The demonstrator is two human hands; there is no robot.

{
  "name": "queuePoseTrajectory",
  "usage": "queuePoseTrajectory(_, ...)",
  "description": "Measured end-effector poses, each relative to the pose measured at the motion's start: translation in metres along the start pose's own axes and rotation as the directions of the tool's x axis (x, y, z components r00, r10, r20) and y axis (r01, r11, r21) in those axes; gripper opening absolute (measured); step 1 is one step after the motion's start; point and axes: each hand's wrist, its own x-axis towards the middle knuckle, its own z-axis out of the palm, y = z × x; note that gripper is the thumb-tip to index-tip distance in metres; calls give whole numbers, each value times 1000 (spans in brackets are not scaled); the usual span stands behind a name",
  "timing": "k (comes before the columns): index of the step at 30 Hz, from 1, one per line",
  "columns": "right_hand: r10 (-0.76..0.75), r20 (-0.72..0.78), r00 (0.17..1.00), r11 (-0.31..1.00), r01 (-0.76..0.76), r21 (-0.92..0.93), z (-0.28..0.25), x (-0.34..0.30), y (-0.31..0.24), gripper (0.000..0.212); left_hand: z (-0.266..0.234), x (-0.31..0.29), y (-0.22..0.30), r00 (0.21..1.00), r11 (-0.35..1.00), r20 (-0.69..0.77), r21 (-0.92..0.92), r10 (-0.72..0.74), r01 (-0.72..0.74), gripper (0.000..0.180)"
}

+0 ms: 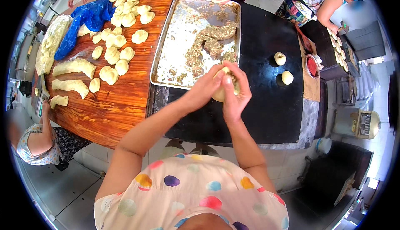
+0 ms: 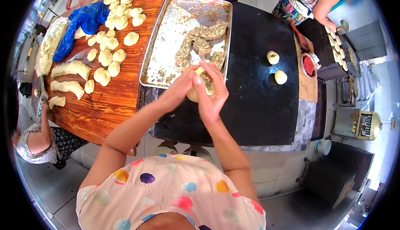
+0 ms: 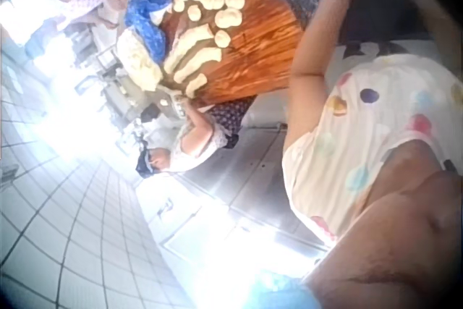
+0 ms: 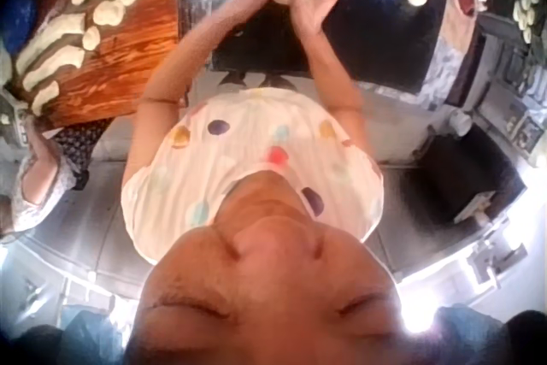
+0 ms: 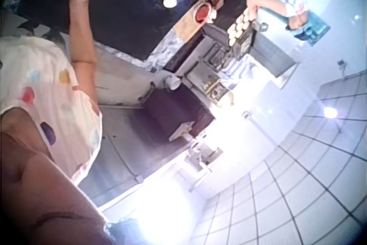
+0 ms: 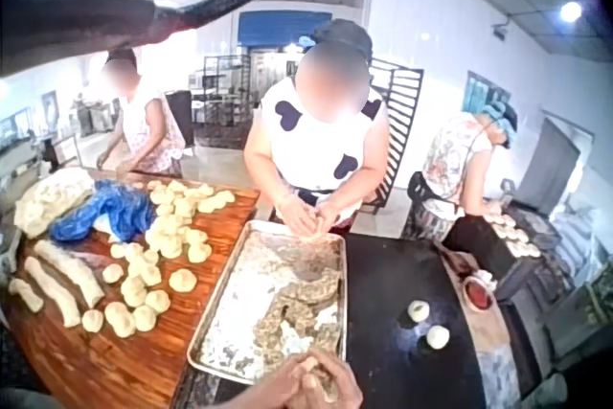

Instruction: The person prepares dough buns by flattening circles of dough by hand, scooping filling from a tray onto the dough, and pinching the dough edges together to form sealed rounds.

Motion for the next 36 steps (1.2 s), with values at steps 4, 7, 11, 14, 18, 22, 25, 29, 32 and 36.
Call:
queuePoseTrajectory(4,-55,52,997,996,59,-64,-3,9,-10,35,5,5,4,999,972,-43,235,27,-17,55)
queuePoseTrajectory(7,-122,137,983,986,136,-96,-2,14,-23,46,-10,5,11,996,989,59,136,-66,58,74)
queuePoseTrajectory(11,-247,238,939,949,284,-135,-7,16,-11,40,-7,5,27,988,940,9,-308,-153,148,86)
queuePoseTrajectory(14,-235,140,962,967,246,-61,-1,12,-8,31,0,-1,31,975,684,-67,-723,-213,100,78)
queuePoseTrajectory(18,-131,226,965,973,168,-155,13,10,-29,25,-2,-5,-20,970,750,-153,-660,-189,42,62)
queuePoseTrajectory(22,-269,522,809,910,392,-138,-12,27,-27,20,0,-2,0,922,758,-39,-583,-385,292,63)
queuePoseTrajectory(25,-237,236,942,967,253,-39,-6,13,-17,18,4,-4,8,934,601,78,-747,-348,285,67)
queuePoseTrajectory(29,-207,140,968,953,232,-194,13,-1,-20,27,15,-14,-9,940,619,-208,-786,-271,4,62)
queuePoseTrajectory(32,-229,415,881,938,314,-148,2,13,-36,30,-1,-18,-15,954,695,-117,-710,-276,114,61)
queuePoseTrajectory(36,-177,427,887,974,219,-53,-9,9,-27,18,11,-11,6,968,620,20,-764,-251,176,63)
